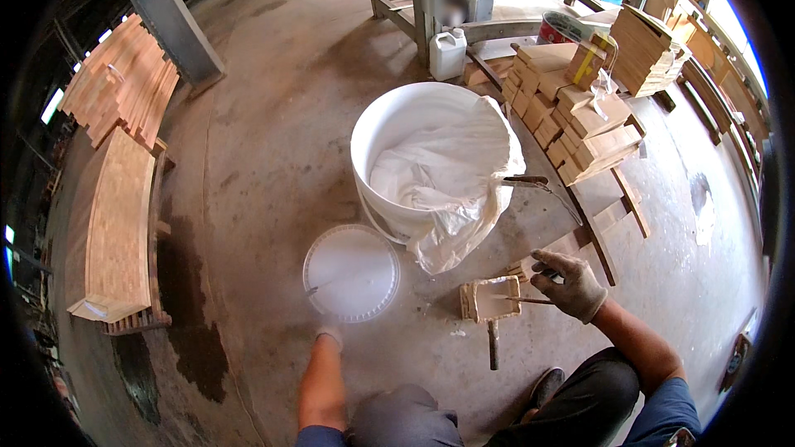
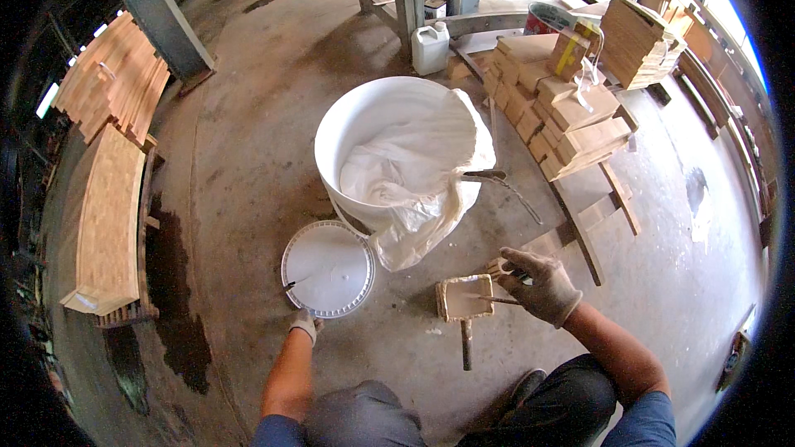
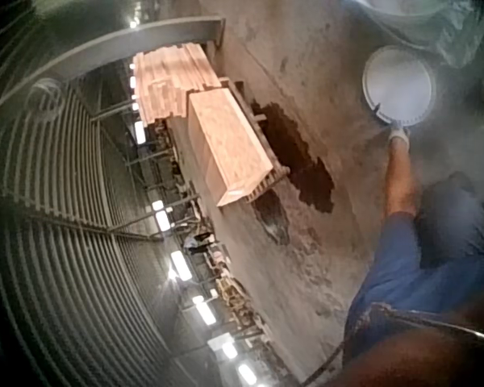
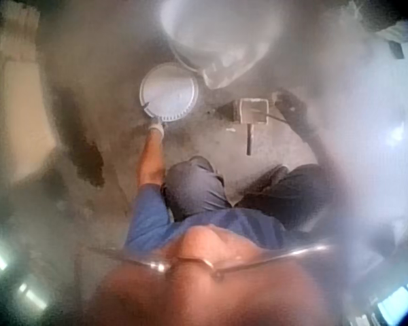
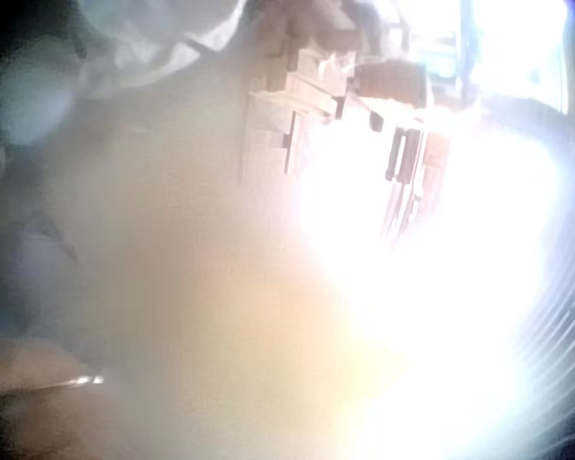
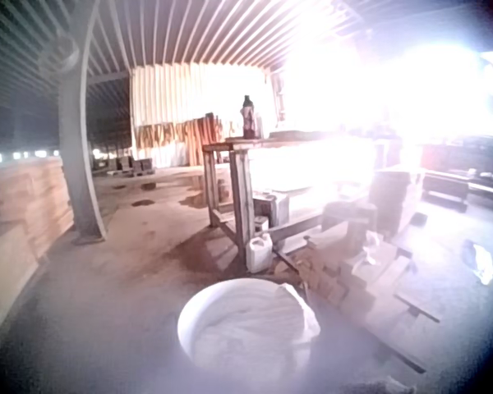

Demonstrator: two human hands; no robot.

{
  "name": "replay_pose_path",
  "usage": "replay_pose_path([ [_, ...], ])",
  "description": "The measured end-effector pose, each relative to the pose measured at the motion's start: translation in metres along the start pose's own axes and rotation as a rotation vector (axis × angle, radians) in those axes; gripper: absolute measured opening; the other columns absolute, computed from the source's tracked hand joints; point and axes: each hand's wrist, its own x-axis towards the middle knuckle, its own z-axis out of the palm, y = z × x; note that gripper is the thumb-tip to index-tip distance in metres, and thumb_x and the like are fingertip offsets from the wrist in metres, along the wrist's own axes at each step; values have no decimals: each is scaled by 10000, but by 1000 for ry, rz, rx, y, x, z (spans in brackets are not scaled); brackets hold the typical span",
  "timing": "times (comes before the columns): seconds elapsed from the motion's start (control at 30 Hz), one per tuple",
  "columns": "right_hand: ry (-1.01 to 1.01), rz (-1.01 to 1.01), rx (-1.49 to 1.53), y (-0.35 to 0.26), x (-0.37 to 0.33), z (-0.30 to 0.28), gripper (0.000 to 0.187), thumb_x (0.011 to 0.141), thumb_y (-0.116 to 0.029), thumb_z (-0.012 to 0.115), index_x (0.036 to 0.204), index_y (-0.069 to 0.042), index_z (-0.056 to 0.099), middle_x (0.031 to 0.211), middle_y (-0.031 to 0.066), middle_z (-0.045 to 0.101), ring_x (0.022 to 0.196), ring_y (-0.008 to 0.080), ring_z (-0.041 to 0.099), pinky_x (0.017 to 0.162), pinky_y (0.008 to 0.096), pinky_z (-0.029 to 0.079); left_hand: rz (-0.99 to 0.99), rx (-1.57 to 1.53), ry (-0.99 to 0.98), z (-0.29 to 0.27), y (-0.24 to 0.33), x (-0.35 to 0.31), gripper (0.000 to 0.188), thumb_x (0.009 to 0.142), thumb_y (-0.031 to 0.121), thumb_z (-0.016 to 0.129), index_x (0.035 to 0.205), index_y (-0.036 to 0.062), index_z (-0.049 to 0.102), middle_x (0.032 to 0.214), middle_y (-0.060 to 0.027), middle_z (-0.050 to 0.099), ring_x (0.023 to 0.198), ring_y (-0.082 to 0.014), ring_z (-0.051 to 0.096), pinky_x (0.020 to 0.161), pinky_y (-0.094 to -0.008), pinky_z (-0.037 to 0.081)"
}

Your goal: The person walks through a workshop carrying a paint tray and brush, then squats to open a large white bucket. They scoop a white powder from the bucket into the tray and add a liquid from a plastic jug, mixing the contents with the brush. Finally, they walk to a workbench and place the tray down.

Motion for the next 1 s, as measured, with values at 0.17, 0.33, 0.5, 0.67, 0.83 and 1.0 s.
replay_pose_path([
  [0.17, 18, -50, 5, -2, -2, 0, 433, 924, -112, 818, 1309, 45, 699, 1048, 188, 794, 895, 256, 797, 802, 370, 633, 44, 35, 8, -11, -4, 1, 192, 1036, 265, 585, 1080, 105, 680, 938, -103, 700, 757, -245, 677, 648, -422, 596],
  [0.33, 12, -20, -45, 2, -6, -7, 427, 941, -134, 807, 1312, 45, 697, 1038, 189, 792, 896, 268, 797, 800, 373, 633, 87, 62, -64, -49, -13, -13, 213, 1012, 242, 621, 1139, 89, 697, 1023, -133, 740, 834, -278, 713, 721, -467, 609],
  [0.5, 3, -36, 5, -2, -3, -5, 449, 939, -167, 812, 1321, 38, 697, 1044, 197, 790, 906, 276, 799, 810, 381, 631, -36, -143, -368, -97, -18, -3, 226, 1042, 321, 568, 959, 124, 642, 770, -64, 645, 651, -248, 630, 562, -413, 588],
  [0.67, -37, -11, -25, -1, 2, 5, 432, 938, -135, 808, 1330, 12, 701, 1067, 191, 787, 951, 229, 793, 824, 372, 632, 53, -211, -199, -88, -19, -28, 236, 989, 374, 625, 1008, 145, 677, 905, -60, 704, 792, -270, 679, 671, -431, 600],
  [0.83, -2, 110, 35, 10, -19, -5, 487, 936, -102, 787, 1391, 26, 666, 1099, 185, 794, 954, 205, 774, 845, 360, 624, 64, -326, -328, -14, 20, -88, 222, 977, 277, 664, 1157, 148, 686, 1090, -57, 710, 1007, -242, 674, 847, -408, 574],
  [1.0, -39, 98, 6, 6, -9, -3, 453, 951, -110, 770, 1369, 37, 675, 1093, 195, 790, 974, 220, 771, 865, 355, 617, 215, -444, -406, -5, 39, -80, 288, 925, 253, 791, 1183, 169, 696, 1091, -21, 737, 1053, -211, 678, 808, -432, 582],
])
